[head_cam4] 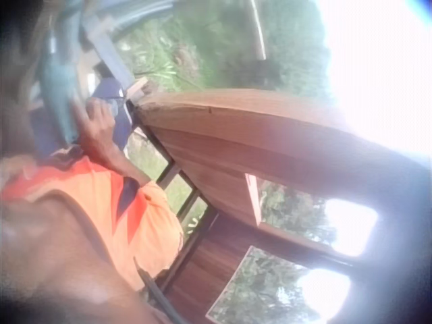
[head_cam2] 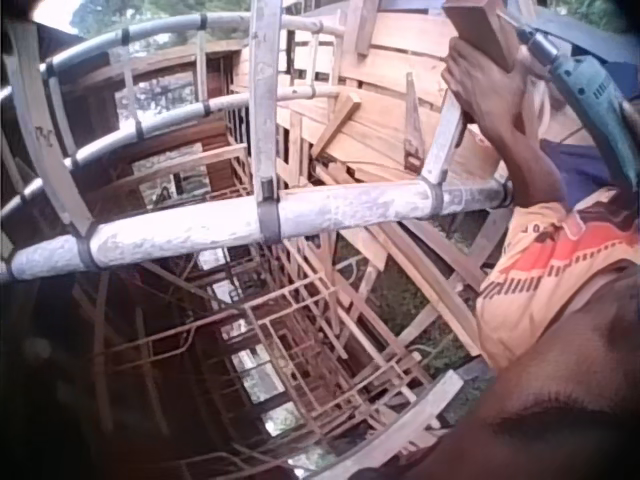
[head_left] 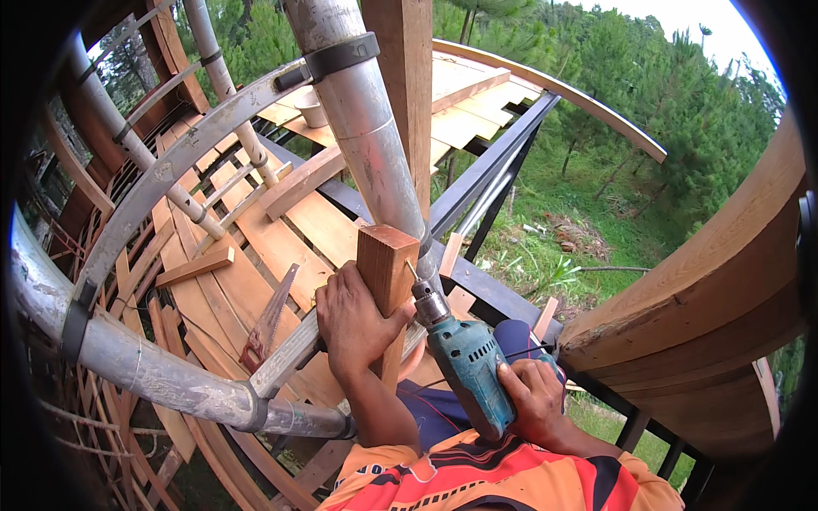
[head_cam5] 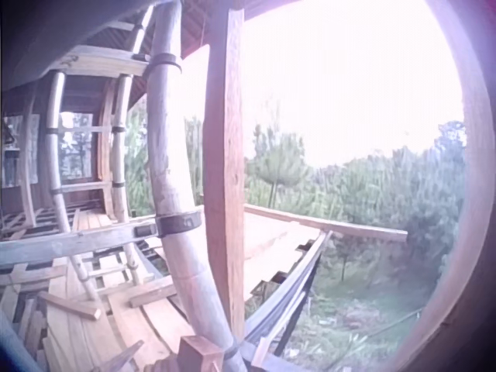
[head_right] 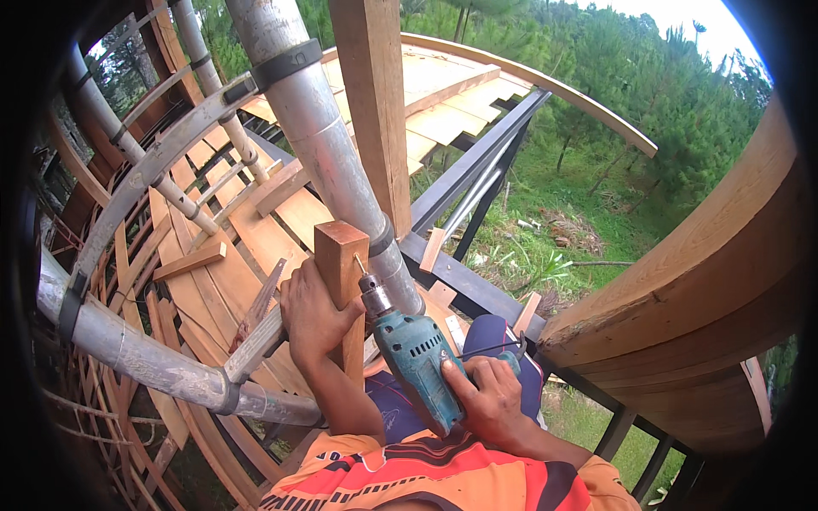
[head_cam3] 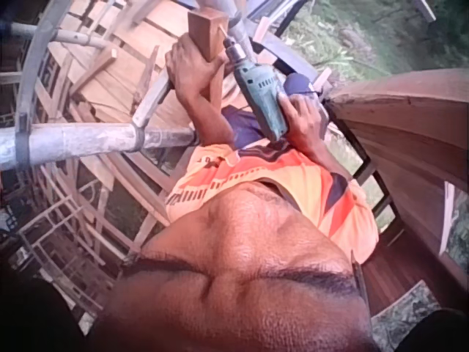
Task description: The person sits on a wooden floor and uses a cordless drill to fasten small wooden blocks to metal scaffolding poles. They repeatedly pick up blocks, align them, and drill screws to secure them to the structure.
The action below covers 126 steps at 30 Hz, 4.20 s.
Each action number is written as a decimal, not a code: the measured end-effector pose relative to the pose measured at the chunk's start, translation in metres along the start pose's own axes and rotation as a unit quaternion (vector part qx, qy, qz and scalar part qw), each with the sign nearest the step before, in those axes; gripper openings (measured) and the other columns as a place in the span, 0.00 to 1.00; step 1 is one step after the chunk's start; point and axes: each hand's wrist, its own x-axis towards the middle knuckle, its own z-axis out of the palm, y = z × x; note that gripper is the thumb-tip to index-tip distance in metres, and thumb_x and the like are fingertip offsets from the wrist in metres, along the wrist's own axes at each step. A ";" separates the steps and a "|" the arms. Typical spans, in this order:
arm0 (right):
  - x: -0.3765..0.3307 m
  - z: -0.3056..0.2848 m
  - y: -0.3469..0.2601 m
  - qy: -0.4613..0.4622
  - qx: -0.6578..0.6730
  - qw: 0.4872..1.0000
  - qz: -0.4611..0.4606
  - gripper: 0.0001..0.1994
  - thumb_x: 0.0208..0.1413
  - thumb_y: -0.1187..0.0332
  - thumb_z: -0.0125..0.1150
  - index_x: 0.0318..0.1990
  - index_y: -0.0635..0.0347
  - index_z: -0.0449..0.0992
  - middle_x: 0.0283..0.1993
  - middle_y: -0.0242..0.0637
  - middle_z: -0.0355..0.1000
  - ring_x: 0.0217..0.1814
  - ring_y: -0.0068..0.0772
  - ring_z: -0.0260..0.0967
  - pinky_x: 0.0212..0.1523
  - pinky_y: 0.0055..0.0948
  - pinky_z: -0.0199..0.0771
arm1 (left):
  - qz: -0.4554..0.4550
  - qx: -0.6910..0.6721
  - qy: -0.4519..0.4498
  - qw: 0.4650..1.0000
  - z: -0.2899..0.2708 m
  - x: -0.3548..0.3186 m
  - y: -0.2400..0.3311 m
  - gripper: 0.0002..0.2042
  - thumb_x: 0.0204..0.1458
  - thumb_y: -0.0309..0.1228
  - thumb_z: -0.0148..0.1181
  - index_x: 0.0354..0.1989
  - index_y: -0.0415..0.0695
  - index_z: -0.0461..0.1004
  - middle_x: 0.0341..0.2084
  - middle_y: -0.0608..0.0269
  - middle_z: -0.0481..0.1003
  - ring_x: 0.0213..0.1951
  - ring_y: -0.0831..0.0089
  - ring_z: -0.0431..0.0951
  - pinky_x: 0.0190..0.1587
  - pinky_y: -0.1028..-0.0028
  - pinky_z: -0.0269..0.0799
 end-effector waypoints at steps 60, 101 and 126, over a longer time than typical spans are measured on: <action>0.004 0.019 0.008 0.003 0.125 0.992 0.004 0.41 0.41 0.66 0.79 0.64 0.72 0.65 0.48 0.55 0.77 0.47 0.54 0.78 0.49 0.46 0.76 | 0.019 -0.024 0.029 0.999 0.007 0.000 -0.006 0.43 0.30 0.58 0.72 0.49 0.36 0.67 0.42 0.44 0.73 0.51 0.47 0.72 0.57 0.53 0.63; 0.003 0.020 0.013 0.013 0.065 0.998 0.018 0.37 0.41 0.62 0.77 0.63 0.52 0.71 0.41 0.42 0.73 0.40 0.45 0.73 0.40 0.44 0.67 | 0.014 -0.023 0.033 0.999 0.003 0.001 0.001 0.40 0.32 0.56 0.74 0.45 0.36 0.65 0.38 0.47 0.71 0.49 0.48 0.71 0.60 0.54 0.62; -0.001 0.026 0.004 -0.043 0.176 0.983 0.040 0.52 0.38 0.69 0.82 0.72 0.69 0.56 0.55 0.58 0.73 0.53 0.56 0.76 0.51 0.46 0.76 | 0.008 0.000 0.010 1.000 0.003 0.002 -0.009 0.43 0.33 0.61 0.72 0.47 0.36 0.67 0.42 0.48 0.71 0.52 0.52 0.72 0.60 0.55 0.61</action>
